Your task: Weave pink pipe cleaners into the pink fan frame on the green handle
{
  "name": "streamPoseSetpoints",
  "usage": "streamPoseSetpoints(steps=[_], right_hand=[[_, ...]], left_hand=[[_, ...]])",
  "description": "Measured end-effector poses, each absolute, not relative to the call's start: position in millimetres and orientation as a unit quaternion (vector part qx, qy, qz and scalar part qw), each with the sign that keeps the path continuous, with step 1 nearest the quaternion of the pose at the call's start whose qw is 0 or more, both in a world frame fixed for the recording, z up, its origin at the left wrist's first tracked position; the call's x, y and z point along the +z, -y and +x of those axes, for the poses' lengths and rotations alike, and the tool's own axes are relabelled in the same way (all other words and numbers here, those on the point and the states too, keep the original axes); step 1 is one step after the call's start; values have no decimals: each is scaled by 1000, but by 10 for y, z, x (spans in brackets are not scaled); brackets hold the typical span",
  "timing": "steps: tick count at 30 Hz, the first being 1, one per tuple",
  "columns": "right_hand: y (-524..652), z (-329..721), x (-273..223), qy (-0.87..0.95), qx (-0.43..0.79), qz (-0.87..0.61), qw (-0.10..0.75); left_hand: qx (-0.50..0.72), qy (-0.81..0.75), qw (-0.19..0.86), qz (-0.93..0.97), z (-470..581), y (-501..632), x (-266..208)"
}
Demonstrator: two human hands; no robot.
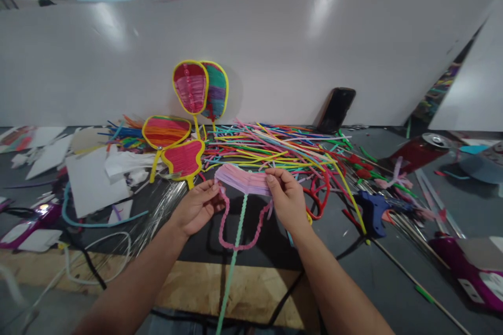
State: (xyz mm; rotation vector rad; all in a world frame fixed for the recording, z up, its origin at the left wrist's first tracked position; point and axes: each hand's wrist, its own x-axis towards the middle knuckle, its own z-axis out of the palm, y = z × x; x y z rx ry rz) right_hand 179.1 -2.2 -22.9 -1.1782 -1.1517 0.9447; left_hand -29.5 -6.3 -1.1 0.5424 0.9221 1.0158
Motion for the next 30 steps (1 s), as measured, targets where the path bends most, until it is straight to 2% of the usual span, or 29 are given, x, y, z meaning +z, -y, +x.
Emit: streamPoseSetpoints(steps=[9,16,21,23,25,27,30], right_hand=[[-13,1789,-270,467,423,-508,587],[20,1761,-236,489,406,-509,580],[-20,1818,-267,515,383,-524,560],[-10,1830,-234,552,306,-533,564],[46,1807,-162,616,161,-533,557],[139,1742,-82,684,23,-515,516],[269,1604,-22,752,-58,-477,451]], left_hand=[[491,-354,751,264,-245,83,-57],[536,-374,706,273,-215,97,1],[518,-402,688,312,-259,68,-32],[512,-426,670,328,-257,64,-53],[509,-447,655,334,-235,71,-64],[503,-460,651,334,-199,87,-67],[491,-462,661,329,-144,116,-71]])
